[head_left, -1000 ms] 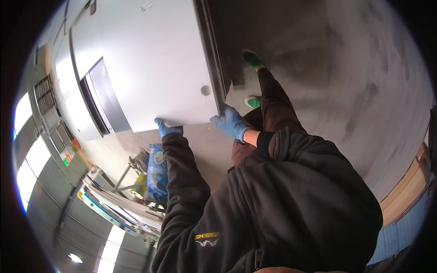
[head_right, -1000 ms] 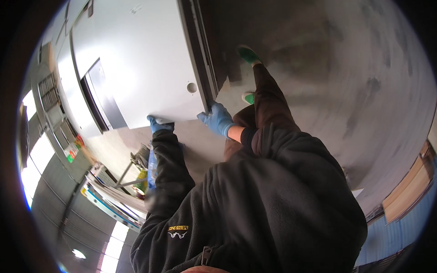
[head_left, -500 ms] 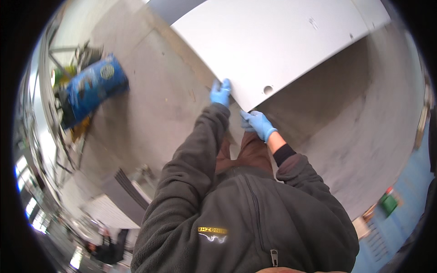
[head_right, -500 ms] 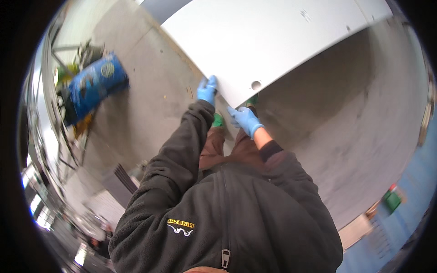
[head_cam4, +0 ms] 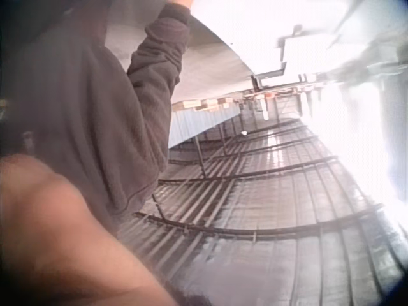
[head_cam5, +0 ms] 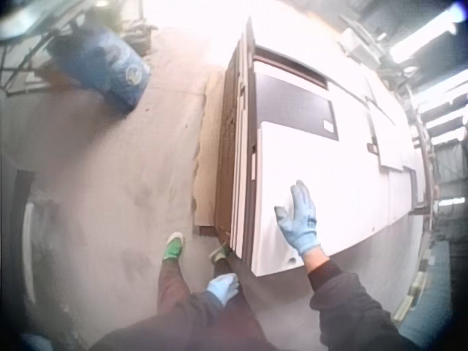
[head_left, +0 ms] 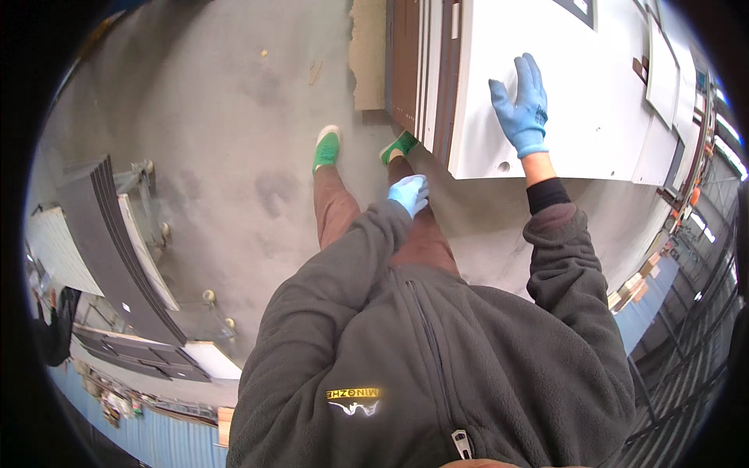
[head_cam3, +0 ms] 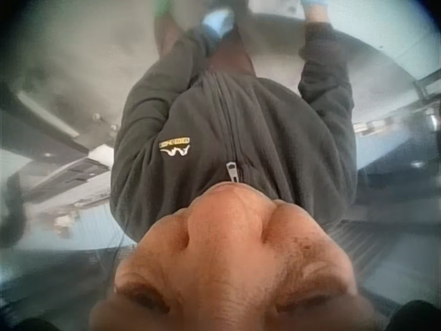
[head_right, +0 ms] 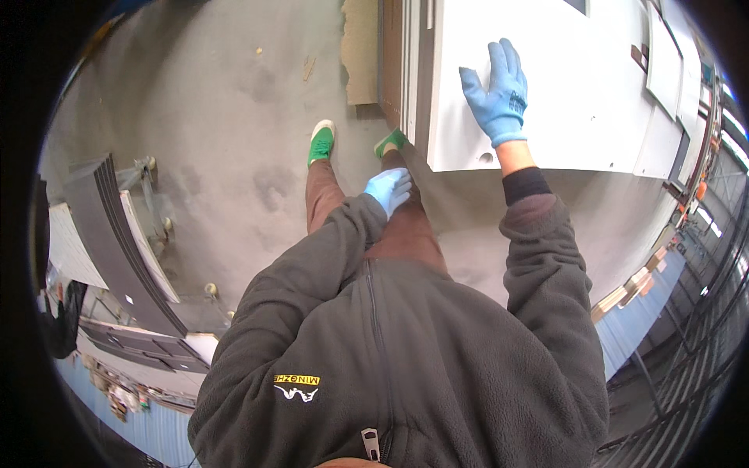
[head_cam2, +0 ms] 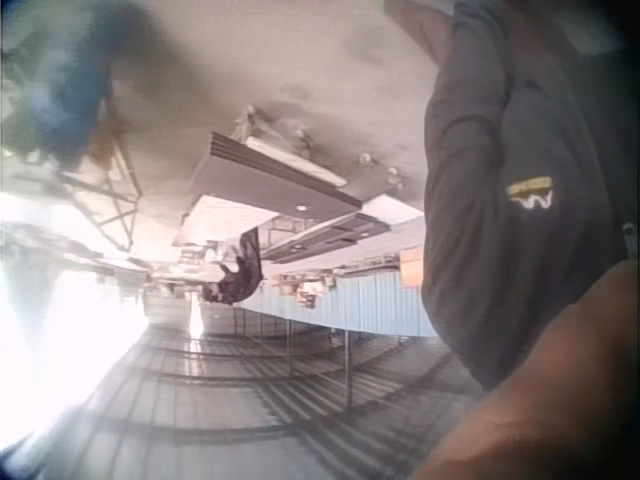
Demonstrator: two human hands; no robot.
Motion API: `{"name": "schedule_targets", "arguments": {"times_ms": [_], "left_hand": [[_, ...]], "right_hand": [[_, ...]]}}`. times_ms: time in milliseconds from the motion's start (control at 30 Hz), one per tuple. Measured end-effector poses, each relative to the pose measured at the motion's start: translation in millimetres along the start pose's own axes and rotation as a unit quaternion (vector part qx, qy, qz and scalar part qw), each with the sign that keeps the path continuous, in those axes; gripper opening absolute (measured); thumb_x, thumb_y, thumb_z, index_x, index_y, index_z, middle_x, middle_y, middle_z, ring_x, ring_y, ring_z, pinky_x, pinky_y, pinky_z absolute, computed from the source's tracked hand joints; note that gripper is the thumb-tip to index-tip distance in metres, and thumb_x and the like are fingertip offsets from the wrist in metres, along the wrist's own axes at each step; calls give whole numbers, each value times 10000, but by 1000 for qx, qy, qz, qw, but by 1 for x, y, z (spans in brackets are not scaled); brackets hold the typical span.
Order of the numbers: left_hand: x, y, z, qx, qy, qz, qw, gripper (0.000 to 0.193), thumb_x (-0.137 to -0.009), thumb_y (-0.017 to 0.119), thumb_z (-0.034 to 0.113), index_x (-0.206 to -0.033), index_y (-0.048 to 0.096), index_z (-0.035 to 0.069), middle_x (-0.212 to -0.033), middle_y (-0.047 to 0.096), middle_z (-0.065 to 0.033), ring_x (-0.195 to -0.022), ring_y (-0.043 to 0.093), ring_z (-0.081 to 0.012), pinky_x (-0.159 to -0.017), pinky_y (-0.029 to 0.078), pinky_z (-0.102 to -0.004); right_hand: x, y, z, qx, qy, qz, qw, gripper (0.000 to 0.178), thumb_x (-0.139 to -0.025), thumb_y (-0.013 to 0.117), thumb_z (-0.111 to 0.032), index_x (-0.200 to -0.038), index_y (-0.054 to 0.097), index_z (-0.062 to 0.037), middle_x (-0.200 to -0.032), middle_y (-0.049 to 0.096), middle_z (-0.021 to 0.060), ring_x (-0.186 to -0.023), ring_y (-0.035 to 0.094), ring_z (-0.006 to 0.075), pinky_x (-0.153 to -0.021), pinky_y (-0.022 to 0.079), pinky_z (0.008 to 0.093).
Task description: The person repeatedly picks up large white panels from a floor pile and places them onto a growing stack. The person handles each panel with both hands, aligns it, and sets it down before returning for the next one.
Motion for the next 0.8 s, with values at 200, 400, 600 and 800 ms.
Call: {"name": "schedule_targets", "arguments": {"times_ms": [200, 400, 600, 800], "left_hand": [[-5, 39, -38, 64, -61, -98, 991, 514, -1020, 555, 284, -1451, 485, 13, -1500, 496, -174, -1384, 475, -348, -1162, 361, -497], [-14, 50, -4, -93, 69, -37, 993, 514, -994, 586, 319, -1404, 545, 13, -1373, 619, -167, -1245, 595, -332, -1062, 450, -427], [23, 68, 56, -346, 232, 97, 904, 628, -987, 549, 382, -1455, 476, -32, -1367, 602, -248, -1278, 575, -386, -1086, 436, -394], [32, 93, 57, -396, 262, 62, 878, 798, -1006, 521, 463, -1536, 296, -89, -1580, 348, -300, -1477, 349, -399, -1212, 292, -391]], "right_hand": [[-1, 66, -8, 114, 39, -61, 991, 939, -808, 655, -688, -1450, 448, -34, -1613, 251, 314, -1497, 188, 524, -1206, 138, 622], [0, 70, -9, 100, 48, -40, 993, 871, -815, 652, -631, -1433, 454, -51, -1612, 238, 326, -1494, 165, 539, -1202, 88, 638], [-3, 61, -18, 103, 54, -16, 993, 793, -795, 681, -547, -1382, 513, -41, -1589, 311, 311, -1480, 227, 529, -1195, 139, 629], [-5, 58, -19, 89, 54, 0, 995, 765, -789, 689, -525, -1363, 542, -41, -1600, 311, 303, -1491, 227, 517, -1200, 137, 628]]}}
Point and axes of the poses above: each hand's wrist, its own x-axis away from the middle knuckle, its own y-axis out of the palm, z = x × y, the point moved 9 cm from there along -x, towards the middle knuckle
